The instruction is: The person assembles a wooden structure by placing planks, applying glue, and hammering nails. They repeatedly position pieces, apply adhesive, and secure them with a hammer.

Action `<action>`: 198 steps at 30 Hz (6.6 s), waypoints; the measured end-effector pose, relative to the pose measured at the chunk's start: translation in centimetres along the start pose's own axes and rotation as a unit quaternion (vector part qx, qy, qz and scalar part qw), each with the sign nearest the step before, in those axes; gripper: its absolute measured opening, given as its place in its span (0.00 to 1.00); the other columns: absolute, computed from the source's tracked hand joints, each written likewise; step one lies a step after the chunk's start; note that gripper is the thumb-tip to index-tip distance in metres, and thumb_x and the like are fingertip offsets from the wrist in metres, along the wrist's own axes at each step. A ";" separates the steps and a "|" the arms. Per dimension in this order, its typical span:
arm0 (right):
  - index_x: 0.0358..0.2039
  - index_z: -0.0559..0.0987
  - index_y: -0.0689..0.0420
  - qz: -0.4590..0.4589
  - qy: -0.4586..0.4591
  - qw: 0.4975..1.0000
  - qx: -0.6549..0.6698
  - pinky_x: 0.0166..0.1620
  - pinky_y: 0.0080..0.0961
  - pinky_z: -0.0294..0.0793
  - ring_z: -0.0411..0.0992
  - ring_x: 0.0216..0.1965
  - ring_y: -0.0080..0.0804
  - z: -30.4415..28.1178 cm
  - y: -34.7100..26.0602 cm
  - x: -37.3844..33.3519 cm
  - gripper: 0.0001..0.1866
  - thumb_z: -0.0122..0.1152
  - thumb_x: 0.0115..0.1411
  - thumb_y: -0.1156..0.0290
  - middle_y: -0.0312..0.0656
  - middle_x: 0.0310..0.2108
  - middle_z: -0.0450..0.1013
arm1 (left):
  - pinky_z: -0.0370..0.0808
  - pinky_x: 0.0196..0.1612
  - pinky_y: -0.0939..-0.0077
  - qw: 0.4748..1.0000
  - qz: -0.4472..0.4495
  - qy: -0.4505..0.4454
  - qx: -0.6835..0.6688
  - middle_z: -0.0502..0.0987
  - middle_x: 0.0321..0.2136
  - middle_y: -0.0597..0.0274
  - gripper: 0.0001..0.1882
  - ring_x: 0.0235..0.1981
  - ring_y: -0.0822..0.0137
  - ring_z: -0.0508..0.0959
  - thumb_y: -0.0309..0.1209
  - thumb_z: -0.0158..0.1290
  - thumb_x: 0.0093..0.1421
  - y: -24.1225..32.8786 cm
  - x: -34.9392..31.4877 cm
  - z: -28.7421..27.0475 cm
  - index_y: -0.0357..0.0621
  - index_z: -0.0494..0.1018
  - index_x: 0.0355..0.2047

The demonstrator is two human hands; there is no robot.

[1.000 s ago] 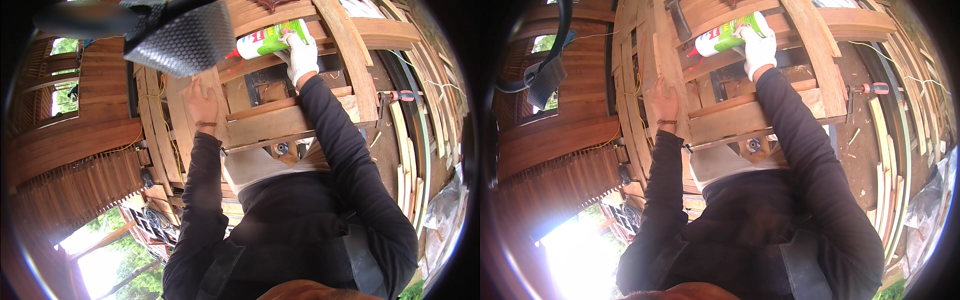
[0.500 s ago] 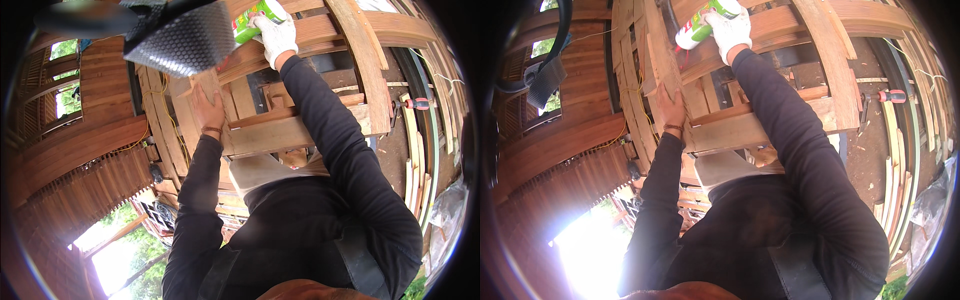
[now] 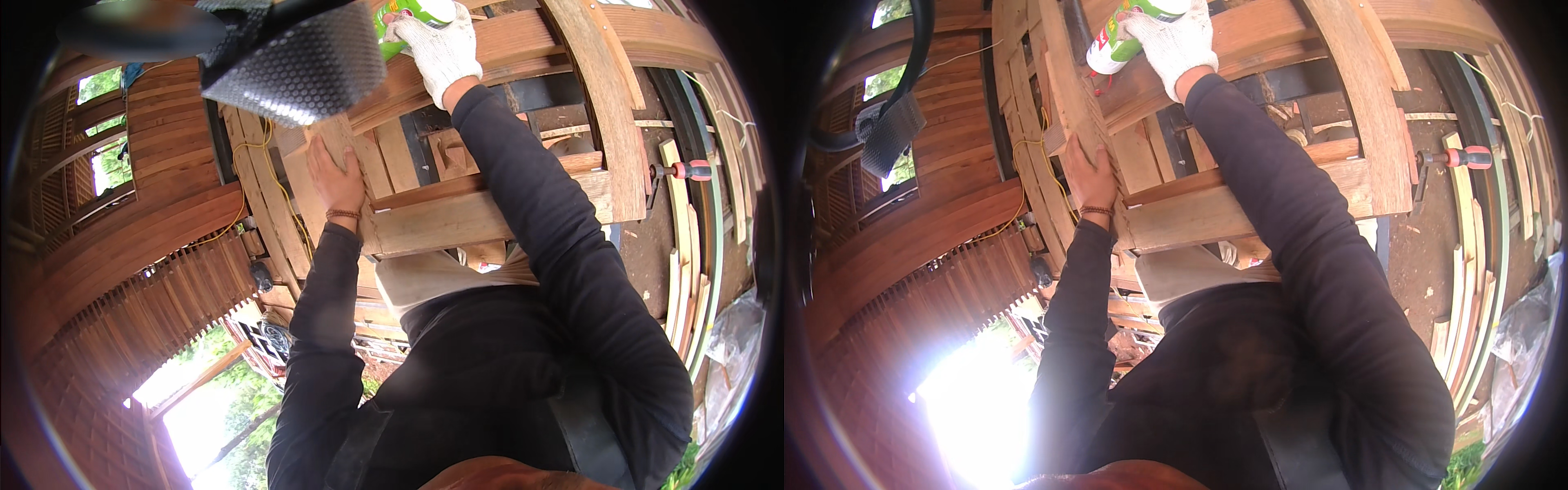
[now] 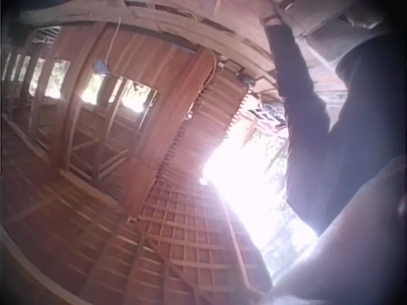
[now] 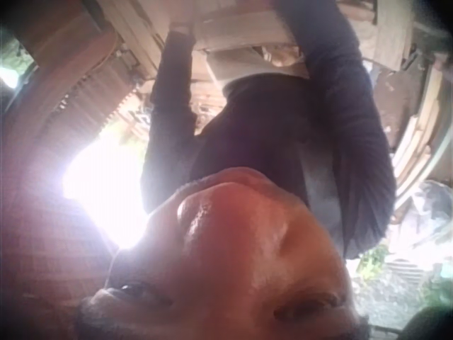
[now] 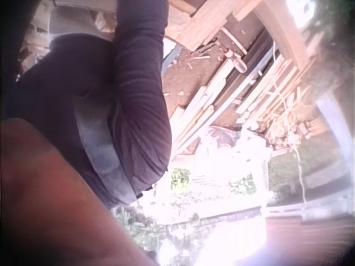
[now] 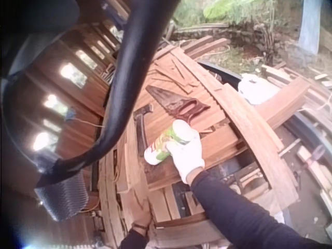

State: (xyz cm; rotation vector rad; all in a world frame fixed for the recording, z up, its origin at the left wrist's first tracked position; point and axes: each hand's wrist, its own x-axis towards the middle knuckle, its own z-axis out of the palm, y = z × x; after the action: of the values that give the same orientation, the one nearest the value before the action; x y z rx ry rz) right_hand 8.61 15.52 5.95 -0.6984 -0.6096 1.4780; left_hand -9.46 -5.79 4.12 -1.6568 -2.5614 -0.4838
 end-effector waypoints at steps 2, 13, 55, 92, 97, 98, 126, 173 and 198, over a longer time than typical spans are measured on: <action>0.65 0.69 0.60 0.009 0.005 1.000 -0.002 0.58 0.28 0.77 0.74 0.55 0.31 -0.2 0.1 -0.2 0.37 0.67 0.55 0.88 0.43 0.55 0.74 | 0.57 0.73 0.50 1.000 -0.004 -0.003 0.002 0.65 0.68 0.37 0.36 0.70 0.40 0.63 0.40 0.54 0.68 0.1 0.0 -0.2 0.31 0.59 0.70; 0.66 0.69 0.61 0.011 -0.002 1.000 -0.008 0.59 0.29 0.77 0.74 0.57 0.32 0.5 0.8 -0.1 0.37 0.67 0.55 0.89 0.44 0.57 0.74 | 0.57 0.73 0.49 1.000 -0.005 -0.001 0.009 0.65 0.68 0.37 0.36 0.70 0.40 0.63 0.40 0.54 0.68 0.2 -0.2 -0.2 0.31 0.60 0.70; 0.59 0.76 0.53 0.003 -0.063 0.916 -0.396 0.62 0.35 0.69 0.73 0.59 0.39 -1.1 1.6 -0.2 0.20 0.51 0.75 0.56 0.41 0.57 0.77 | 0.57 0.73 0.51 1.000 -0.014 -0.012 0.022 0.64 0.69 0.39 0.36 0.70 0.42 0.63 0.40 0.54 0.68 0.3 -0.3 -0.3 0.31 0.59 0.70; 0.63 0.67 0.61 0.278 -0.021 0.919 0.278 0.61 0.50 0.81 0.76 0.59 0.48 -8.1 -15.5 -16.8 0.30 0.61 0.72 0.54 0.52 0.60 0.74 | 0.58 0.74 0.59 0.720 0.085 -0.056 -0.687 0.64 0.71 0.46 0.50 0.74 0.56 0.59 0.35 0.68 0.60 16.4 -7.1 -8.6 0.37 0.52 0.76; 0.60 0.71 0.59 0.413 -0.059 0.894 0.164 0.42 0.34 0.87 0.81 0.43 0.40 -10.9 -16.9 -23.8 0.34 0.59 0.70 0.41 0.46 0.47 0.78 | 0.74 0.60 0.64 0.743 0.125 0.044 -0.656 0.77 0.56 0.50 0.24 0.57 0.60 0.77 0.24 0.63 0.59 20.7 -10.7 -12.0 0.39 0.71 0.56; 0.59 0.71 0.60 0.418 -0.100 0.901 0.058 0.39 0.30 0.86 0.80 0.40 0.36 -12.1 -17.4 -24.0 0.31 0.63 0.69 0.48 0.45 0.45 0.77 | 0.75 0.58 0.64 0.763 0.158 0.059 -0.624 0.78 0.53 0.50 0.20 0.54 0.60 0.79 0.22 0.62 0.59 20.2 -11.1 -12.2 0.39 0.73 0.51; 0.46 0.85 0.50 -0.335 -0.490 0.607 -0.527 0.48 0.41 0.80 0.80 0.47 0.46 -2.6 -27.1 -27.6 0.20 0.76 0.51 0.67 0.40 0.45 0.81 | 0.80 0.45 0.64 0.840 0.291 0.116 -0.443 0.81 0.43 0.52 0.18 0.41 0.53 0.83 0.34 0.69 0.54 16.3 -15.2 -15.9 0.35 0.79 0.40; 0.42 0.84 0.62 -0.067 -0.345 0.826 -0.440 0.40 0.30 0.80 0.81 0.36 0.34 -3.6 -28.0 -26.0 0.11 0.68 0.58 0.79 0.44 0.35 0.80 | 0.80 0.43 0.60 0.891 0.230 0.132 -0.368 0.78 0.40 0.57 0.20 0.41 0.52 0.81 0.23 0.66 0.39 19.1 -14.3 -14.7 0.42 0.76 0.36; 0.38 0.79 0.64 0.282 -0.147 0.948 0.018 0.38 0.38 0.82 0.80 0.37 0.45 -6.9 -26.8 -26.1 0.07 0.60 0.60 0.77 0.50 0.39 0.79 | 0.80 0.44 0.66 0.854 0.278 0.056 -0.437 0.79 0.41 0.56 0.19 0.40 0.53 0.82 0.17 0.64 0.44 17.8 -13.0 -14.7 0.42 0.76 0.38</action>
State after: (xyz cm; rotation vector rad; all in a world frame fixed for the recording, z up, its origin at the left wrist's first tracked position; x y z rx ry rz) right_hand 31.32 -10.07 22.63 -0.6571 -0.6340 2.1476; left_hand 10.25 -14.79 19.48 -2.3559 -1.6678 -1.7689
